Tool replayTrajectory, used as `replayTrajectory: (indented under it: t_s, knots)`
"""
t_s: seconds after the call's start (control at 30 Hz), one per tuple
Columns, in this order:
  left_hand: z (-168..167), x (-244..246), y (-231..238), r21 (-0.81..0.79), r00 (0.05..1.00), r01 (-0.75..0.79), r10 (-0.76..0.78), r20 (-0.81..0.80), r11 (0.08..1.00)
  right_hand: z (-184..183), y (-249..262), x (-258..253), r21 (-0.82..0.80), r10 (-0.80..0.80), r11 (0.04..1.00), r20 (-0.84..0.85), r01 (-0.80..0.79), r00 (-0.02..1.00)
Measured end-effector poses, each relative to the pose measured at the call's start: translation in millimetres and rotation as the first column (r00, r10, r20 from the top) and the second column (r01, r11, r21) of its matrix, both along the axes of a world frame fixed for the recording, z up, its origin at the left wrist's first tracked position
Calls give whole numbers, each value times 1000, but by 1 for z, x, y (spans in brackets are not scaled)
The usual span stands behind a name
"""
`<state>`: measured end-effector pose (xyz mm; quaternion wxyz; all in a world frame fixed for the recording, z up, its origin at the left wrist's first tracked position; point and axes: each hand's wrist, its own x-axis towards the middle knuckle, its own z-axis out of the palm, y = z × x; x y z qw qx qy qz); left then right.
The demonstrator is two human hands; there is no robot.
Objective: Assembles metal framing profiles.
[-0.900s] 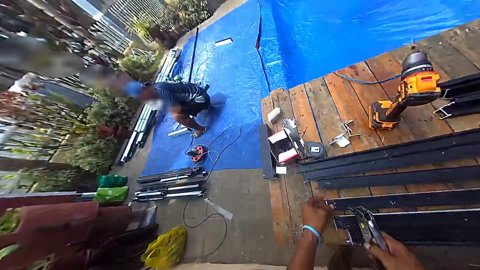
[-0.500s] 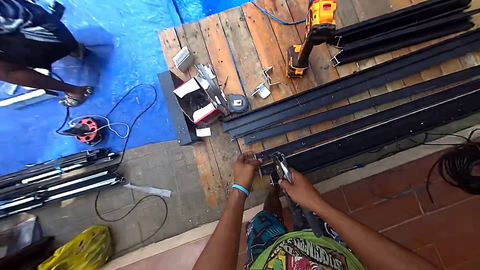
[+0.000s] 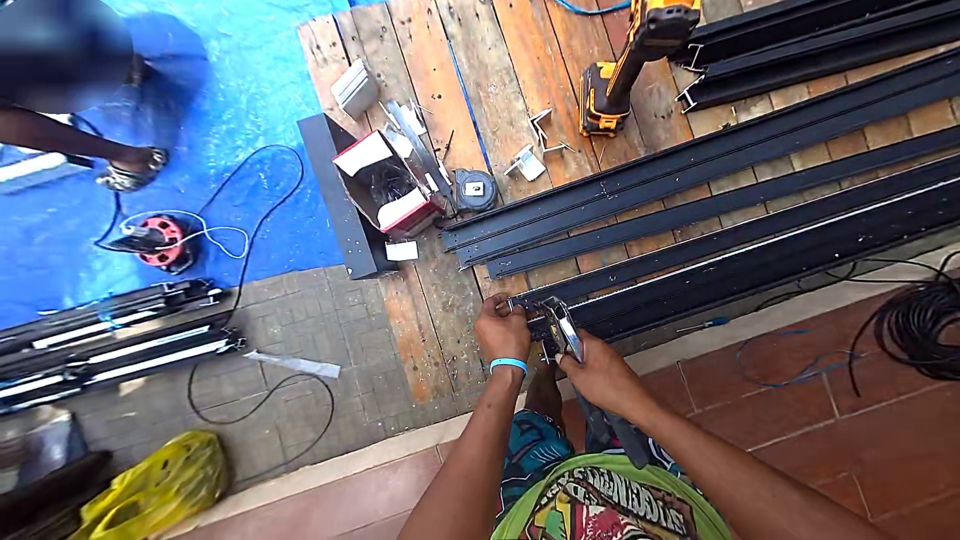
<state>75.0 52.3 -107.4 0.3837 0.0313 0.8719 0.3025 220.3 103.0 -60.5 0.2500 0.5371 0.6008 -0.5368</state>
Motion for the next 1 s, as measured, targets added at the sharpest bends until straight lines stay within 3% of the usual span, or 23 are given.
replayTrajectory:
  t_s: [0.37,0.67,0.9,1.0]
  knots:
    - [3,-11,-4,34,995,95,-95,6,995,-2,3,2,0,22,1000,-9,-22,1000]
    - [8,-16,4,54,960,-216,202,191,975,-4,7,1,-15,6,1000,-7,-6,1000]
    - [8,-17,7,43,935,-294,278,218,955,-2,7,-2,1,66,998,23,-66,998]
    - [11,-14,8,25,957,-239,231,175,971,-3,7,-1,-2,40,999,19,-40,999]
